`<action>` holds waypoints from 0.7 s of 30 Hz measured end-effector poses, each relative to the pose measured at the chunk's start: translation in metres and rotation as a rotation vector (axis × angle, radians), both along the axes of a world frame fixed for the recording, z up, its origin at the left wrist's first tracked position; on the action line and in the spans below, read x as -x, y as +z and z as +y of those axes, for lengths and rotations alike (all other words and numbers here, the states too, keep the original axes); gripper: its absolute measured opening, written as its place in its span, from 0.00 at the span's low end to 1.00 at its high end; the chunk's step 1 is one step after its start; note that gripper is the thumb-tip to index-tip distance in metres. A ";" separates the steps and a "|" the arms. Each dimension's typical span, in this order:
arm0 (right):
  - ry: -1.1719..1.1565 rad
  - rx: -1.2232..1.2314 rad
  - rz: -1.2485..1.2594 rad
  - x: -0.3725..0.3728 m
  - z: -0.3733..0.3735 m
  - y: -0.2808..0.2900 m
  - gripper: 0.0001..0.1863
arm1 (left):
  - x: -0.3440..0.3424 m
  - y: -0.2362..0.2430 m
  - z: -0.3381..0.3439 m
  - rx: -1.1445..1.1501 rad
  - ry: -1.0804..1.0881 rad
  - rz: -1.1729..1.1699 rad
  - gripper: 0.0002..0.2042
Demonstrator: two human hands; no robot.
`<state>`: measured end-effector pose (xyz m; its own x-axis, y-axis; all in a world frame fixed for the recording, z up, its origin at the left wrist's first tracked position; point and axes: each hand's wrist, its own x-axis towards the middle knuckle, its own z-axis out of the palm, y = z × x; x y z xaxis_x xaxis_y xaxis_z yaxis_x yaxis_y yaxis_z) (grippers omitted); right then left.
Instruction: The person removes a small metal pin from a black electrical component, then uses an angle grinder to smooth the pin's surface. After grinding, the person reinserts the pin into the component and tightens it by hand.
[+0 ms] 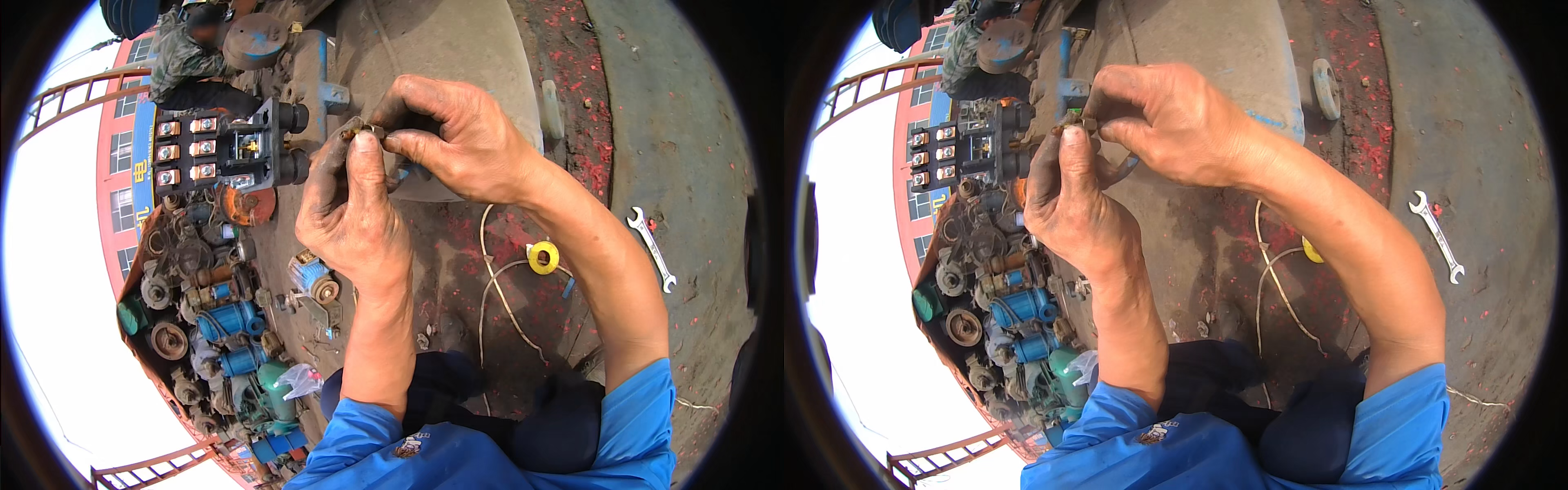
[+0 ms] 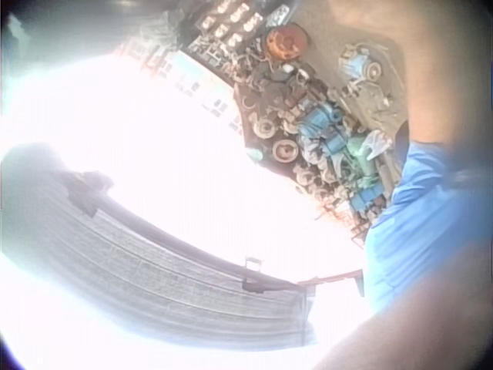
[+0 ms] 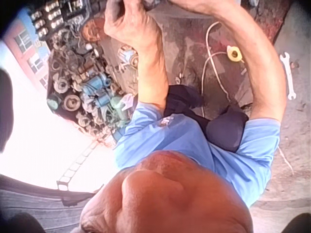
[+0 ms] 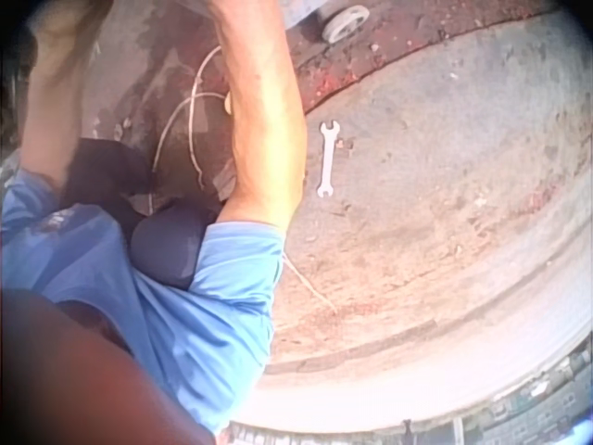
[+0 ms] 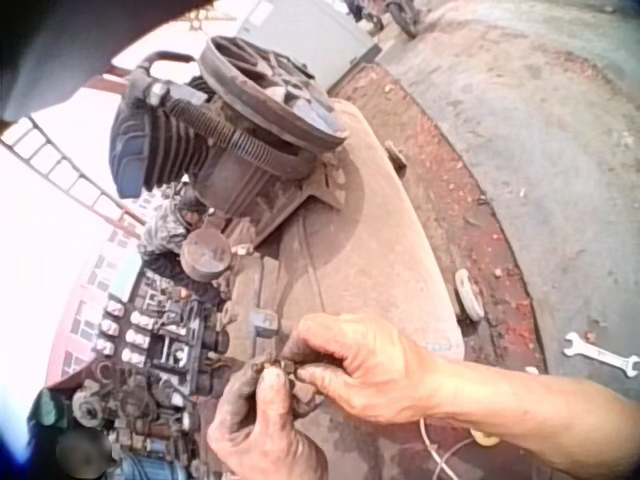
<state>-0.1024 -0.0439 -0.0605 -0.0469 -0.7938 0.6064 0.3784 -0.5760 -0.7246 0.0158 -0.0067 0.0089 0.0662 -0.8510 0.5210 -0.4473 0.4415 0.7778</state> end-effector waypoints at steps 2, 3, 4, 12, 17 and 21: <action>-0.002 0.015 -0.010 -0.002 0.000 -0.002 0.05 | 0.003 -0.004 -0.001 0.043 0.011 0.028 0.09; -0.011 0.019 -0.004 -0.002 0.000 -0.002 0.05 | 0.004 -0.006 -0.002 0.066 0.017 0.041 0.10; -0.020 0.024 0.003 -0.003 0.000 -0.003 0.05 | 0.005 -0.009 -0.002 0.069 0.023 0.058 0.10; 0.017 0.008 -0.002 0.002 -0.001 -0.001 0.06 | 0.010 -0.009 0.002 0.078 -0.028 0.121 0.07; -0.018 -0.008 0.057 0.002 0.000 -0.001 0.05 | 0.004 -0.005 0.002 0.012 -0.028 0.135 0.08; -0.030 -0.004 0.022 0.001 0.001 0.000 0.06 | 0.008 -0.005 0.002 0.030 -0.020 0.155 0.08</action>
<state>-0.1037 -0.0426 -0.0609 -0.0570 -0.7949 0.6041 0.3446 -0.5835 -0.7353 0.0075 -0.0049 0.0041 0.1313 -0.8368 0.5315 -0.3139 0.4734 0.8230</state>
